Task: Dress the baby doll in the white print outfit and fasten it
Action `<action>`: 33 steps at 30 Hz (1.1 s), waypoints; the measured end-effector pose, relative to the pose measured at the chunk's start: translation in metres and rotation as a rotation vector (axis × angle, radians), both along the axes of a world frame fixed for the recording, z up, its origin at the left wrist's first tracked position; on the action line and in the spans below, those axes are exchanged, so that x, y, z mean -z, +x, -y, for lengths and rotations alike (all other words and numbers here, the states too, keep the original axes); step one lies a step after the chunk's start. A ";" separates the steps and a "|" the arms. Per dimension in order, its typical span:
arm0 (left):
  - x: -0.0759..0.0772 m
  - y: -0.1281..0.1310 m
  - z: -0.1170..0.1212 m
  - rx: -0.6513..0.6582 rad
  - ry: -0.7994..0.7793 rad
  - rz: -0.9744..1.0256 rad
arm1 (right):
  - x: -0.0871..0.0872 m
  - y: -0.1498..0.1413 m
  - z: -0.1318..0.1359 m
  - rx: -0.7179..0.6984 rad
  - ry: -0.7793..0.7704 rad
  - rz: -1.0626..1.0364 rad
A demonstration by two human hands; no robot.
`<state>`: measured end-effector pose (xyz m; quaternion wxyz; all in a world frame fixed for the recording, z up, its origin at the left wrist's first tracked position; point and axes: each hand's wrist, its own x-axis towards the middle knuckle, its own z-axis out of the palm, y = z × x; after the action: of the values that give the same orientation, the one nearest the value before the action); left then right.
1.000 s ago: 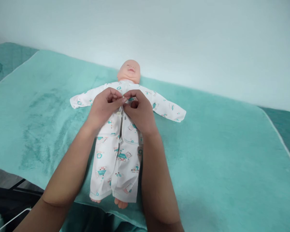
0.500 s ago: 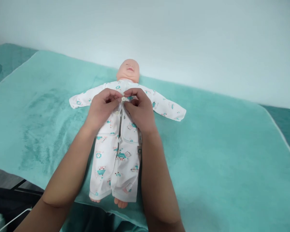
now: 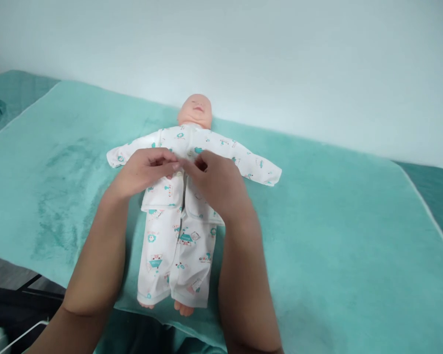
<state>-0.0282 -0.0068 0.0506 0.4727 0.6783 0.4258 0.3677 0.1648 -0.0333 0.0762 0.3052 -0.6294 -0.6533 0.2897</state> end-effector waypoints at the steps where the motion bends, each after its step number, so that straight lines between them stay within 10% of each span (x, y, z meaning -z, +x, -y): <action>1: -0.001 -0.002 0.001 0.022 -0.004 -0.021 | -0.005 0.000 0.005 -0.024 -0.025 0.094; 20: -0.002 -0.004 0.000 0.160 0.023 -0.128 | -0.005 -0.017 0.017 -0.087 -0.017 0.464; 33: -0.001 -0.005 0.002 0.149 -0.115 0.145 | 0.003 0.008 -0.003 -0.205 -0.136 -0.345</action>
<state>-0.0330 -0.0085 0.0519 0.5663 0.6514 0.3593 0.3547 0.1730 -0.0308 0.0733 0.3384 -0.5199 -0.6309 0.4660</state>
